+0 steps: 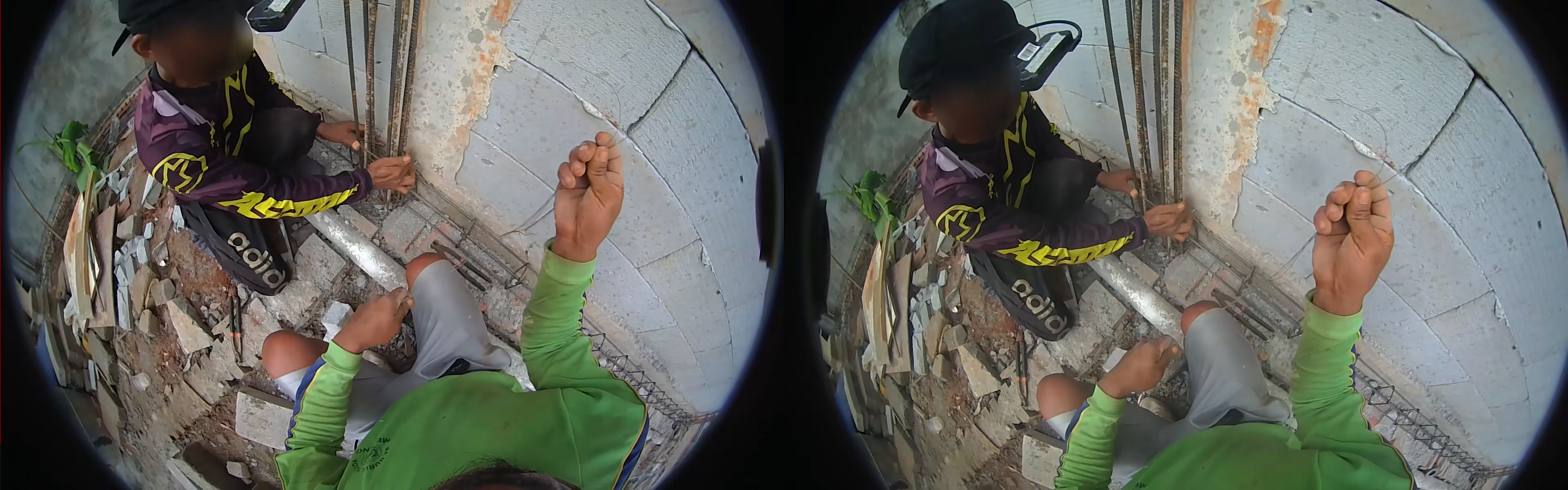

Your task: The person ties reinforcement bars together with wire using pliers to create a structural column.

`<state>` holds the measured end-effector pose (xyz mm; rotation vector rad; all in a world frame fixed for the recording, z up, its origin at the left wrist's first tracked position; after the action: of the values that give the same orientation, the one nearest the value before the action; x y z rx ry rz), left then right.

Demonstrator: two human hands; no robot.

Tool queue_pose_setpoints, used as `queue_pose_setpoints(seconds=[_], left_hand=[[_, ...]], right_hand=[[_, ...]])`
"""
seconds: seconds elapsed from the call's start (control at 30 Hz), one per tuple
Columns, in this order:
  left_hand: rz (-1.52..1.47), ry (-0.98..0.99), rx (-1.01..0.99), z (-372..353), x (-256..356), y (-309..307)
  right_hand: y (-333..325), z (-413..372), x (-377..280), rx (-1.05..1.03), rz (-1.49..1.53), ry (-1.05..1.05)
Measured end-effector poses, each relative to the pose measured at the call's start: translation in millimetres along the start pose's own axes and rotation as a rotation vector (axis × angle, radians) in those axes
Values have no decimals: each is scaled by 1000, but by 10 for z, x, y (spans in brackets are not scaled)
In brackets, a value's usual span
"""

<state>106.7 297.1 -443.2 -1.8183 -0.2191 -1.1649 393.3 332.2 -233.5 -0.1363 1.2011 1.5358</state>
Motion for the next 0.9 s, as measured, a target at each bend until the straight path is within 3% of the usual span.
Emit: queue_pose_setpoints(seconds=[0.2,0.27,0.3,0.4,0.43,0.5,0.53,0.67,0.73,0.9], left_hand=[[-70,-65,44,-33,-2,-122],[-347,70,158,-49,171,-241],[-363,190,253,-60,248,-270],[-170,150,184,-139,199,-273],[-177,143,193,-178,135,-284],[212,-78,96,-253,-152,-179],[202,-91,106,-300,-233,-168],[289,-205,112,-357,-380,-141],[346,-271,161,-289,-454,-155],[227,-184,217,-96,-161,-192]], right_hand=[[173,-170,-342,-125,40,-132],[346,-333,-49,-152,-162,45],[359,-390,89,-143,-187,126],[86,-253,-38,-60,-63,76],[-29,-120,-295,-88,34,-21],[-327,104,-978,-132,183,-223],[-462,161,-1320,-198,216,-334],[-452,68,-1863,-261,57,-500],[-203,-96,-1583,-246,-30,-443],[-22,-616,-235,-240,-597,207]])
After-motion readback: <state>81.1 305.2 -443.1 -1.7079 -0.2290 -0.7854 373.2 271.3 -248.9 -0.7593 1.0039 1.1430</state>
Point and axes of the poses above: each hand's wrist, its own z-axis towards the middle knuckle, its own y-axis out of the palm, x = y × z, the point moved 7 cm from there along z, towards the middle knuckle, and after that the axes turned 1 degree about -x, right-handed, at the moved point
